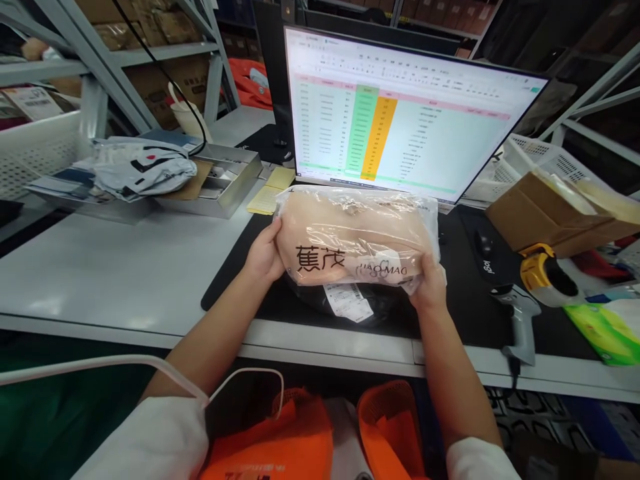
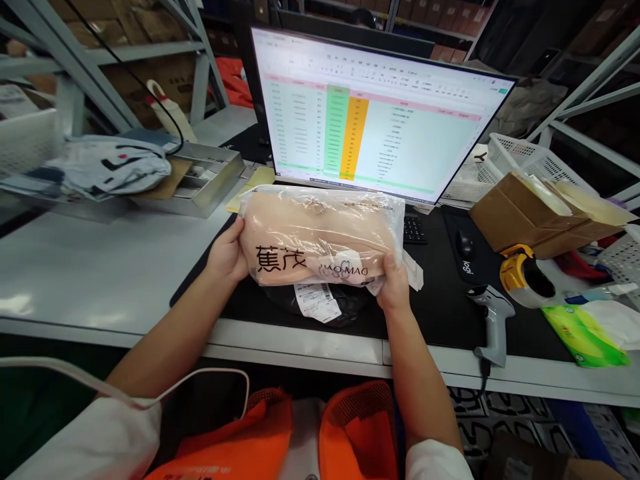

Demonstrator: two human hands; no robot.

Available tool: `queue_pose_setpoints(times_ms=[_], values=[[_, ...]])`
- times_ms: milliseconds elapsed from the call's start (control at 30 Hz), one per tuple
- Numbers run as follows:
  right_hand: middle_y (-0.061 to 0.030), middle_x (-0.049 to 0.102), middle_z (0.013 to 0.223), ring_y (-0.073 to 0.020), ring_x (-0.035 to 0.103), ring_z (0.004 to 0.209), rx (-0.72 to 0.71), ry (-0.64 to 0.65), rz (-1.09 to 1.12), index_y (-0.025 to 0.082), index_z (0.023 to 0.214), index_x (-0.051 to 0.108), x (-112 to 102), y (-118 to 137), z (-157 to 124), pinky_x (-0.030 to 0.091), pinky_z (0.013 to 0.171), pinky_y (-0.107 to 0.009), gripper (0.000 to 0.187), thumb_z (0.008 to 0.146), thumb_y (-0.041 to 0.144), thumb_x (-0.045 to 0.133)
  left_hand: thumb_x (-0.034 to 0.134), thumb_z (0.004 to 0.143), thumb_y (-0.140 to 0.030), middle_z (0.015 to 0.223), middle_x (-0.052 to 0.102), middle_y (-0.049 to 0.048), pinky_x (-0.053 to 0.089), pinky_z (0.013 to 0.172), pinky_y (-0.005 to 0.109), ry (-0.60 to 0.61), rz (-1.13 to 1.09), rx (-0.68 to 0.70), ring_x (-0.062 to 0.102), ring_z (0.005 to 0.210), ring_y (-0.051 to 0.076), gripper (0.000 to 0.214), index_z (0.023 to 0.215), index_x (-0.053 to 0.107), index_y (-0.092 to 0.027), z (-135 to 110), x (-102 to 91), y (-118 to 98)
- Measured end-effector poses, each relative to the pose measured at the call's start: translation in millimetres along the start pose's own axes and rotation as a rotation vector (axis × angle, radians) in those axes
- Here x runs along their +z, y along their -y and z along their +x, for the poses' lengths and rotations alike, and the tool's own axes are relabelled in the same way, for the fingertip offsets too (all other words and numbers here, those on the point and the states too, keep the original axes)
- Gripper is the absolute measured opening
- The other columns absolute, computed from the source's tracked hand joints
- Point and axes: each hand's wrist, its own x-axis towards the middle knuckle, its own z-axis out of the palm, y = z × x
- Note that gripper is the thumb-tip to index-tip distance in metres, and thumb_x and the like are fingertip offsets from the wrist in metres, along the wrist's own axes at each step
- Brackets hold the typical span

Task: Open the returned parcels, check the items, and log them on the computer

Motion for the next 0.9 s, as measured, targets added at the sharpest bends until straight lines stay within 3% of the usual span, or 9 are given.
queue_pose_setpoints(times_ms=[233,400,500,633,700,767,833,900], values=[[-0.0125,0.077,0.114,-0.0335,0.072,0.111,0.084,-0.004,-0.067,0.018,0.107,0.076,-3,-5,4,0.062,0.095,-0.049,0.058,0.087,0.070,0.062,0.075,0.080,-0.058,0.093,0.079,0.0131,0.062,0.097,0.054,0.058,0.072,-0.080,0.072,0.113,0.039,0.044,0.099,0.074,-0.017,2,-0.8,-3],[-0.0105,0.077,0.113,-0.0332,0.071,0.112,0.105,-0.070,-0.031,0.020,0.105,0.075,-4,-4,6,0.062,0.093,-0.049,0.048,0.083,0.062,0.068,0.077,0.077,-0.060,0.085,0.078,0.0117,0.064,0.090,0.051,0.026,0.077,-0.082,0.075,0.100,0.037,0.046,0.091,0.075,-0.017,-1,3.4,-5],[-0.0089,0.077,0.109,-0.0295,0.074,0.103,0.080,-0.039,-0.039,0.020,0.104,0.074,-5,-3,8,0.061,0.093,-0.046,0.041,0.080,0.051,0.077,0.092,0.061,-0.050,0.088,0.079,0.0091,0.065,0.080,0.042,-0.006,0.116,0.012,0.076,0.085,0.030,0.047,0.091,0.076,-0.017,-7,2.4,-8],[-0.0035,0.076,0.105,-0.0239,0.071,0.100,-0.085,-0.087,-0.102,0.023,0.107,0.070,-13,-3,16,0.056,0.098,-0.042,0.045,0.069,0.040,0.088,0.100,0.047,-0.036,0.083,0.078,0.0046,0.061,0.080,0.035,0.040,0.252,0.241,0.073,0.077,0.023,0.044,0.080,0.077,-0.018,-12,-1.9,-14],[-0.0032,0.075,0.105,-0.0248,0.070,0.103,-0.153,-0.090,-0.145,0.024,0.104,0.071,-21,0,22,0.053,0.102,-0.044,0.046,0.066,0.042,0.088,0.099,0.051,-0.039,0.087,0.078,0.0050,0.059,0.087,0.038,0.097,0.334,0.367,0.073,0.086,0.025,0.037,0.073,0.076,-0.019,-13,-1.9,-19],[-0.0066,0.074,0.114,-0.0286,0.067,0.115,-0.193,0.006,-0.218,0.024,0.101,0.074,-30,5,26,0.049,0.108,-0.046,0.043,0.071,0.053,0.083,0.094,0.060,-0.046,0.096,0.078,0.0080,0.056,0.097,0.042,0.216,0.431,0.455,0.072,0.101,0.029,0.033,0.068,0.075,-0.021,-13,0.2,-23],[-0.0095,0.072,0.119,-0.0316,0.062,0.125,-0.222,0.125,-0.295,0.023,0.095,0.077,-37,9,29,0.043,0.114,-0.047,0.043,0.074,0.061,0.076,0.092,0.064,-0.047,0.102,0.078,0.0117,0.053,0.102,0.043,0.359,0.541,0.470,0.070,0.109,0.031,0.031,0.068,0.076,-0.021,-14,2.7,-26],[-0.0097,0.074,0.109,-0.0320,0.063,0.121,-0.215,0.124,-0.324,0.023,0.085,0.076,-40,8,31,0.043,0.114,-0.047,0.040,0.074,0.061,0.073,0.091,0.066,-0.049,0.102,0.078,0.0135,0.054,0.097,0.042,0.427,0.611,0.434,0.071,0.104,0.030,0.032,0.075,0.079,-0.020,-14,3.9,-25]])
